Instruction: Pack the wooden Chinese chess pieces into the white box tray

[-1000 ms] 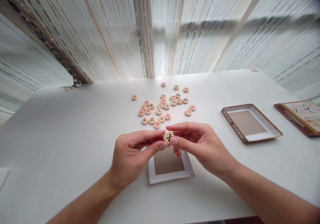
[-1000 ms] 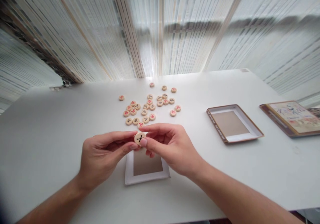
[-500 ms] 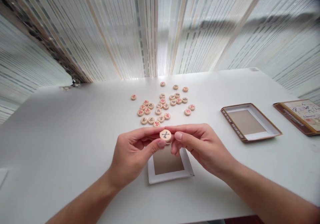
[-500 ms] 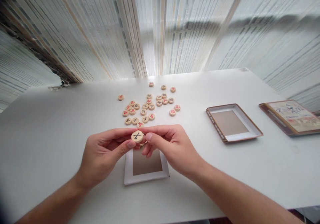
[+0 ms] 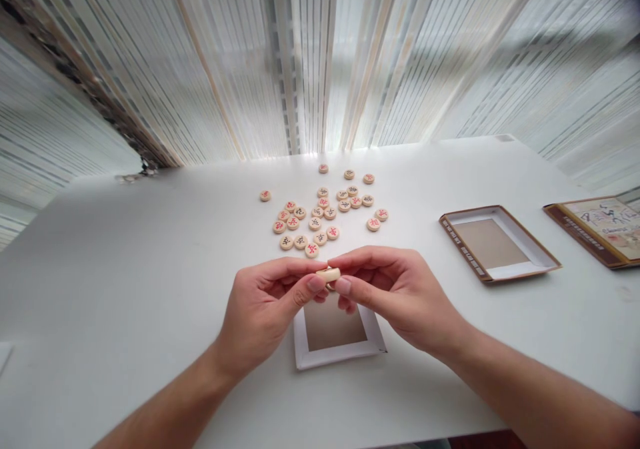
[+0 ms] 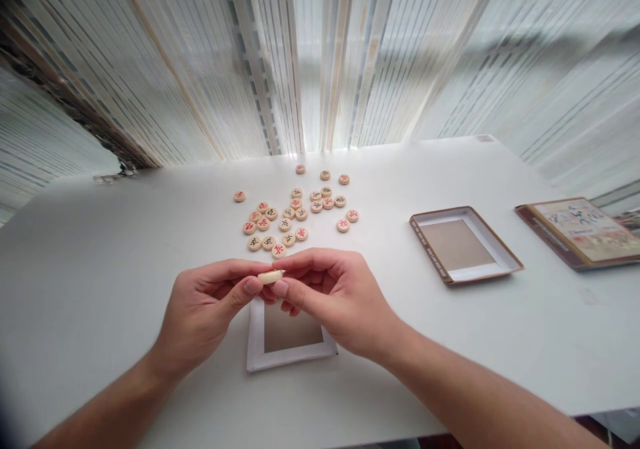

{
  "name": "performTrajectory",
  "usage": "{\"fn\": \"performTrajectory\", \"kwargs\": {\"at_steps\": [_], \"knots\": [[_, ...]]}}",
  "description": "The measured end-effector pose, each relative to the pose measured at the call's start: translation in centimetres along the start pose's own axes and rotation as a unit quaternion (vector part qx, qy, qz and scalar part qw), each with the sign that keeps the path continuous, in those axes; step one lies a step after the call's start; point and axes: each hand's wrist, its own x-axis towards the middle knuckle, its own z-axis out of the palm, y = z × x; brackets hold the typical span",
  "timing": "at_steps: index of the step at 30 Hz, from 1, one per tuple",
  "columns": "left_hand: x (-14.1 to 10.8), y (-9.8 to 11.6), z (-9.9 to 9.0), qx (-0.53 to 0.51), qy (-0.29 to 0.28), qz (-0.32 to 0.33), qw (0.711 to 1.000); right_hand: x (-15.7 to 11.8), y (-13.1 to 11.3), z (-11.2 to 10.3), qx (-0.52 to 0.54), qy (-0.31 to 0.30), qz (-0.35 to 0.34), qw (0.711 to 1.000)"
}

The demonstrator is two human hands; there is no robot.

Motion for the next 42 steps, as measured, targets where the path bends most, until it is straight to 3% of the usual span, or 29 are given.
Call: {"fn": "performTrajectory", "kwargs": {"at_steps": [16,31,42], "knots": [[-0.68,-0.4,-0.2,0.049,-0.021,0.042,0.998,0.19,-0.46,-0.07,-0.004,-0.013,0.048,0.999],[-0.69,-0.73,-0.12,0.055,-0.037,0.036,0.997,0.22,-0.12,-0.01,0.023,-0.027,0.115,0.993],[-0.42,-0.59,-0.16,0.18,-0.086,0.133,0.971,0.06,0.05,-0.11,-0.055,-0.001,0.103,0.993]]}}
